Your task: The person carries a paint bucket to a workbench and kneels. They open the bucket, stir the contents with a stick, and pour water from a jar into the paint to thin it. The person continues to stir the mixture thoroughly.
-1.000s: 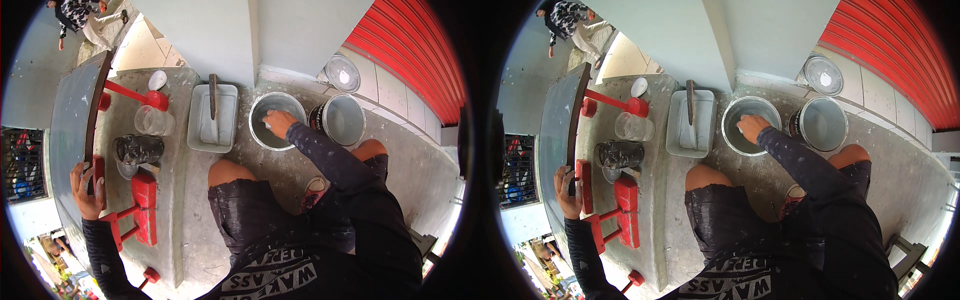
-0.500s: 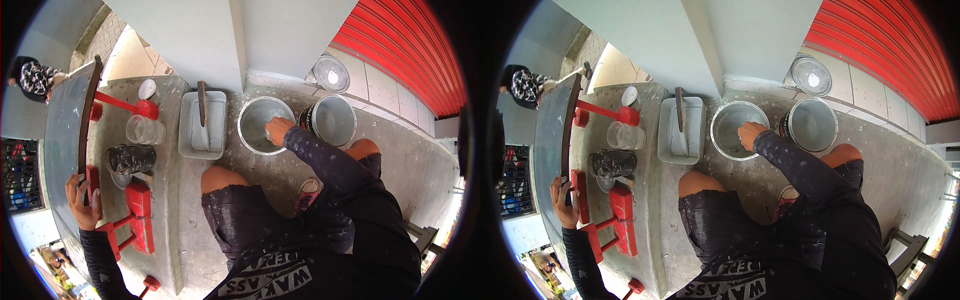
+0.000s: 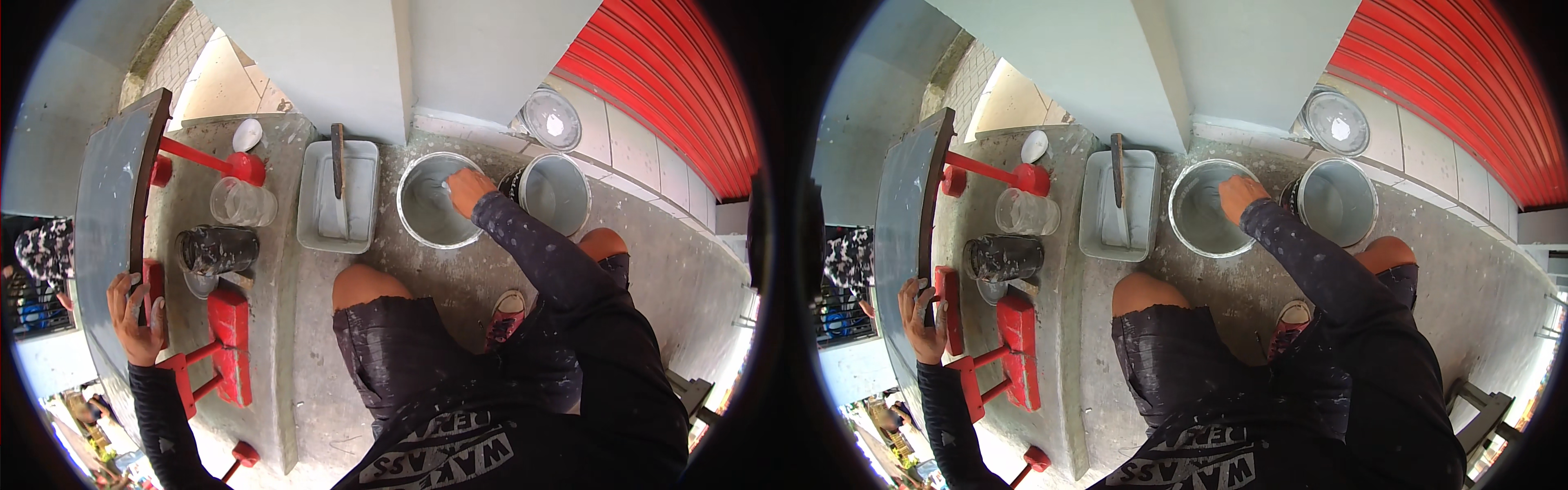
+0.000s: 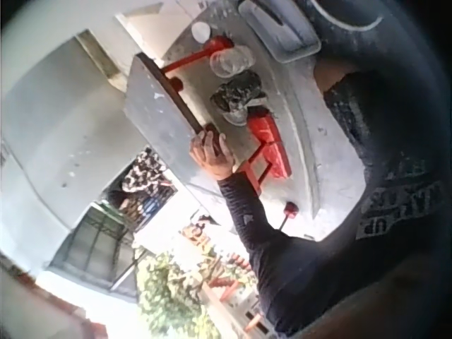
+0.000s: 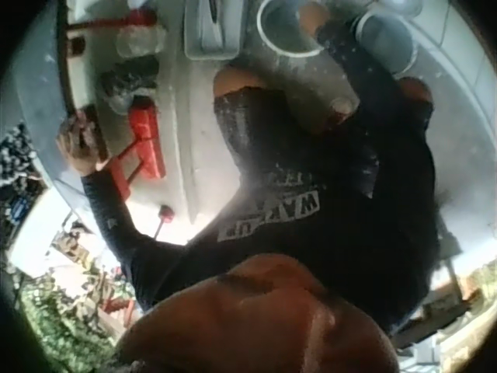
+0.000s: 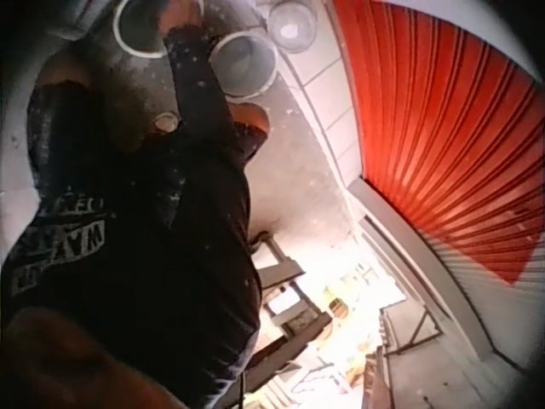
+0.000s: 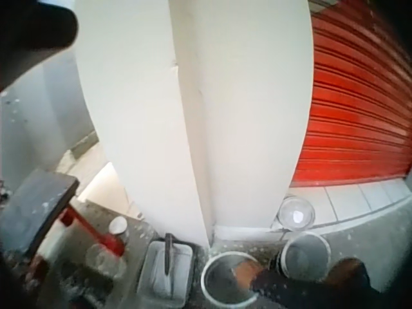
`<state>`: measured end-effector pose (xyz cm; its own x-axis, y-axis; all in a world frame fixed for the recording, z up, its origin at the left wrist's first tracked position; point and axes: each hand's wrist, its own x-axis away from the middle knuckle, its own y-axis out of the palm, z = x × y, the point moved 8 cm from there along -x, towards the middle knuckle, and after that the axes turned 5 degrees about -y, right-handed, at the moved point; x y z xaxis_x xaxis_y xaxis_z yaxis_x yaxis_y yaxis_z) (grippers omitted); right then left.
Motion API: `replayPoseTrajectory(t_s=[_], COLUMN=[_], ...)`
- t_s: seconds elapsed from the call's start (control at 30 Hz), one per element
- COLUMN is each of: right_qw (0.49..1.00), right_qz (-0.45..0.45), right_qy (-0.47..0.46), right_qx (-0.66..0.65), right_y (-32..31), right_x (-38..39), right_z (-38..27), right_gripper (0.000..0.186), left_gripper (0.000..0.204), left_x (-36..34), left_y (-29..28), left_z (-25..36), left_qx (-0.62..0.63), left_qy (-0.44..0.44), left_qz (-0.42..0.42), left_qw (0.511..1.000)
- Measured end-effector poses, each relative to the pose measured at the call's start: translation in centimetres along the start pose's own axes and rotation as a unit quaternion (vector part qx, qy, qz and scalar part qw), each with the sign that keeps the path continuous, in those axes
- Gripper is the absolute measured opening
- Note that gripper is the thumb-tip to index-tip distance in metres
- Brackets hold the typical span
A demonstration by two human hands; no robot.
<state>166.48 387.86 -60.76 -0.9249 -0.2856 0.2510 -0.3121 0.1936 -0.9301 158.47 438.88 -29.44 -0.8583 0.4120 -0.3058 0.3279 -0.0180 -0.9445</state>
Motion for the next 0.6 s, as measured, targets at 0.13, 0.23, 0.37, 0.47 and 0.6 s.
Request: replayPoseTrajectory(t_s=[0.13,0.23,0.37,0.47,0.6], right_qw=[0.996,0.993,0.983,0.977,0.976], right_qz=[-0.081,-0.076,-0.092,-0.097,-0.024], right_qy=[0.046,0.053,0.039,0.006,-0.033], right_qx=[-0.015,-0.066,-0.156,-0.188,-0.212], right_y=[1.4,2.1,2.0,-1.1,-6.4], right_x=[0.7,1.6,2.1,3.2,5.5], right_z=[-0.2,-0.3,-0.4,-1.6,-2.1], right_gripper=[0.025,0.028,0.031,0.030,0.028], left_gripper=[0.029,0.030,0.033,0.033,0.033], left_x=[0.3,0.0,-0.2,-0.1,-0.2], left_y=[0.1,0.1,-0.1,-0.2,-0.1], left_z=[-0.4,-0.1,0.2,0.0,0.2], left_qx=[0.005,0.002,0.003,0.004,-0.001], left_qy=[-0.008,-0.006,-0.002,-0.005,-0.005], left_qz=[-0.008,-0.004,0.005,0.004,0.005], left_qw=[1.000,1.000,1.000,1.000,1.000])
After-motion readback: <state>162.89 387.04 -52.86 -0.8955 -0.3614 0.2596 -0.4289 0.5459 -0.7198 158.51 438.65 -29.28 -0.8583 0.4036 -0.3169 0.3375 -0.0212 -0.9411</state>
